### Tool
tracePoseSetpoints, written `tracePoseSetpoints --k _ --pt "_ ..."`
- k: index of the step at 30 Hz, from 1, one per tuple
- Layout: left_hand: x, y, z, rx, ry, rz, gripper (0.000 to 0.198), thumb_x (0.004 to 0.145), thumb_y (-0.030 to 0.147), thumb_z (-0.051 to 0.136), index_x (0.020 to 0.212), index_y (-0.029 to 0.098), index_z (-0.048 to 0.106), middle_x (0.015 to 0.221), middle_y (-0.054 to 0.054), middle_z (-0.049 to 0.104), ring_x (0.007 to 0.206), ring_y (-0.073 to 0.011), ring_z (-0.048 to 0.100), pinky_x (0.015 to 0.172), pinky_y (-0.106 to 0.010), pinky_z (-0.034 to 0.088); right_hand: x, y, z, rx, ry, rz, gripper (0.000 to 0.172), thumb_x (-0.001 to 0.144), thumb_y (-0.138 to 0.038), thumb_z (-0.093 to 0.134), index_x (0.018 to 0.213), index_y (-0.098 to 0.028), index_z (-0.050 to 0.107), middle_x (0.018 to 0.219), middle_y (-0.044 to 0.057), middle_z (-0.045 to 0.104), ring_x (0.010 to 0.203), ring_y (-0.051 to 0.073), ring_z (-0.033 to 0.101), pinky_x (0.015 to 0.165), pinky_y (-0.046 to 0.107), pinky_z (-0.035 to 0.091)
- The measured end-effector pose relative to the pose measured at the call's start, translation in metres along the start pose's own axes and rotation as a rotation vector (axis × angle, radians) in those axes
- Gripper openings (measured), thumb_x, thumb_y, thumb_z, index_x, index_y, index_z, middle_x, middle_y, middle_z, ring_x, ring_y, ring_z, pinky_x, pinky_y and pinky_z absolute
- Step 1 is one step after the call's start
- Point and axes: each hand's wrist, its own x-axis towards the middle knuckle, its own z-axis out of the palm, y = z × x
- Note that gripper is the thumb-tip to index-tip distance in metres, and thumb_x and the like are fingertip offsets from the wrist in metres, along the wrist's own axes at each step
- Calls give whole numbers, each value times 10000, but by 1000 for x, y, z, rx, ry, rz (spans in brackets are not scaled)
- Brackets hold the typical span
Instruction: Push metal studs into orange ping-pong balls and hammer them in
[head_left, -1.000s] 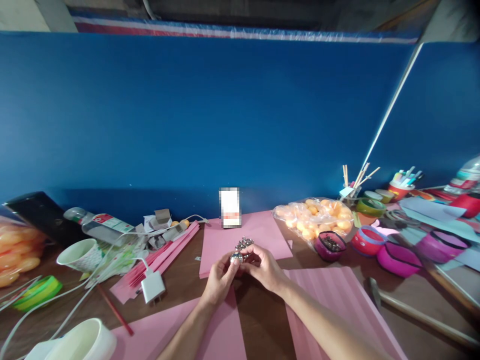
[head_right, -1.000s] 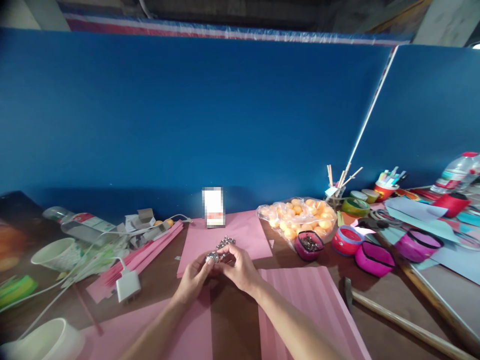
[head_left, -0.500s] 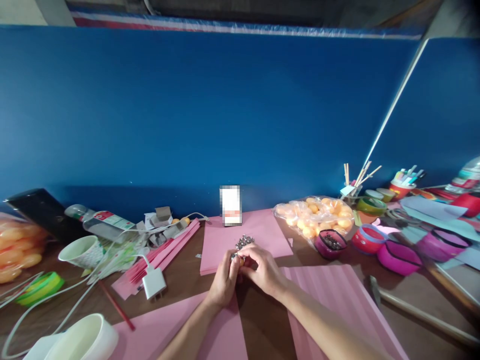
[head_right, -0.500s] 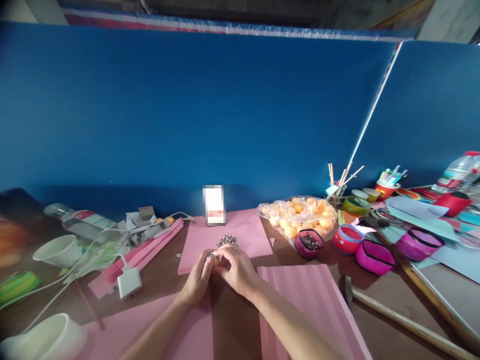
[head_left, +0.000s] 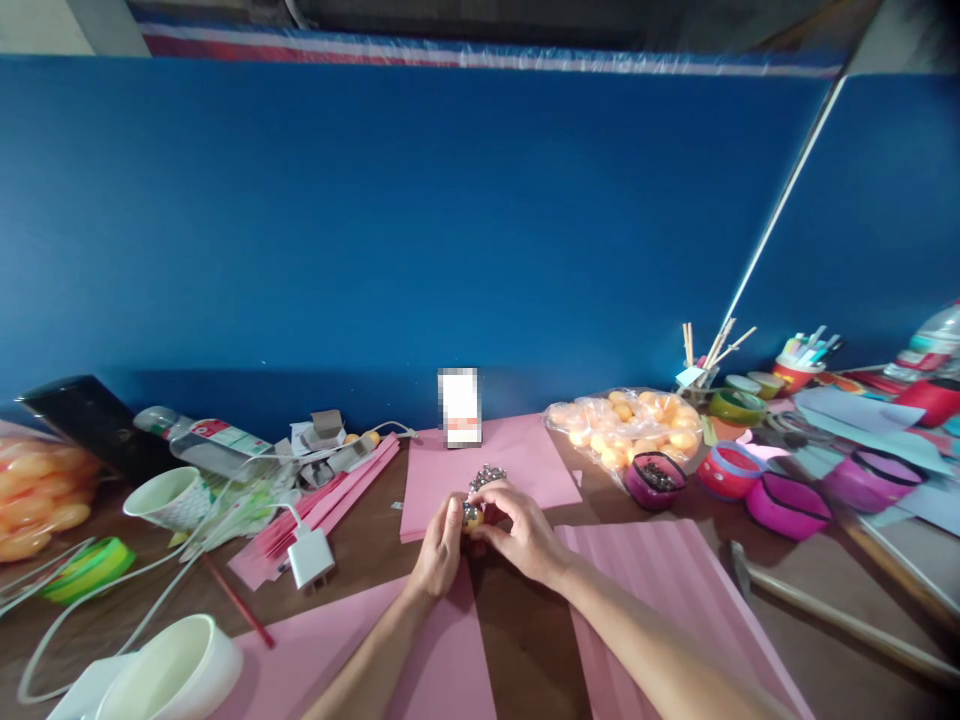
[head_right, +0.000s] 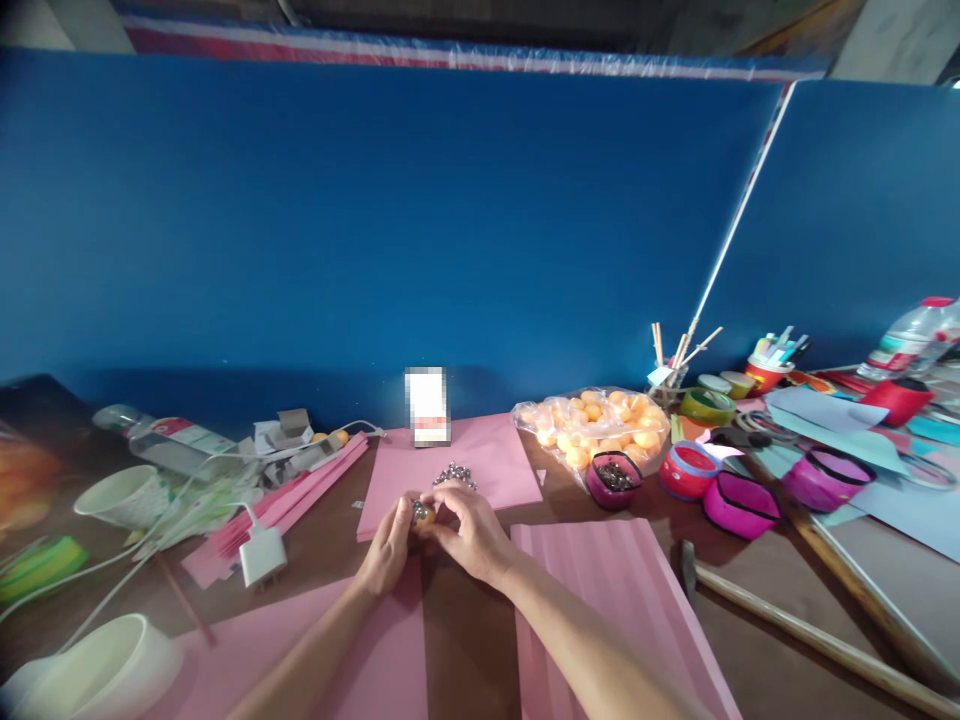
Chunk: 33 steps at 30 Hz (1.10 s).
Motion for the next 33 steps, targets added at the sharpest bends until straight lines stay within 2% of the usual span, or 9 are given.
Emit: tracePoseSetpoints --k 4,8,11,16,20,23,26,29,33 --pt "1 5 -1 -14 -39 -46 463 846 508 328 1142 177 456 736 -5 566 485 -114 505 503 -266 430 0 0 0 104 -14 8 313 760 -154 613 1063 -224 581 1109 70 585 1012 201 554 890 354 445" --pt "2 10 1 89 -11 78 444 849 475 353 1030 143 584 822 -51 626 704 -167 560 716 -289 445 -1 -2 2 105 -39 42 405 675 -248 715 1060 -223 590 1103 76 597 994 219 566 827 345 484" --pt "3 8 2 147 18 119 432 853 460 354 956 142 627 825 -55 644 815 -196 562 785 -294 422 -1 -3 2 69 -29 49 356 667 -278 721 1000 -216 611 1054 76 611 910 208 594 775 332 498" --pt "3 -4 1 153 87 79 456 844 487 357 1002 151 622 935 -72 658 946 -221 560 875 -315 394 0 -3 2 62 -16 33 308 688 -266 705 980 -219 621 1053 78 621 927 209 595 786 330 494" --pt "1 -3 -1 26 73 30 547 829 541 336 1087 136 598 1000 -92 644 1039 -240 526 909 -332 386 -1 -2 3 117 14 26 349 664 -261 724 993 -215 616 1064 72 623 995 222 573 864 347 460" --pt "-1 3 -1 -98 31 -32 629 818 583 300 1227 146 495 847 -83 662 814 -217 605 768 -347 463 -1 2 4 250 -24 155 368 726 -292 665 1073 -217 568 967 56 647 851 203 625 784 348 497" --pt "-1 8 -1 -176 4 -103 678 827 577 288 1346 141 312 616 -32 615 556 -169 578 585 -328 479 0 6 3 388 -13 269 377 770 -312 613 1123 -218 520 901 38 649 756 177 634 721 326 513" --pt "0 10 -2 -178 -5 -100 687 835 514 368 1379 125 212 602 -18 593 552 -153 573 570 -302 471 2 8 1 405 49 266 339 762 -314 622 1076 -211 548 958 49 638 891 197 611 804 331 490" --pt "2 6 -2 -156 -46 -94 668 813 465 462 1362 134 274 687 -21 596 596 -141 566 617 -299 476 2 8 -1 370 27 268 340 771 -312 609 1092 -213 555 991 57 640 906 204 609 804 342 495"
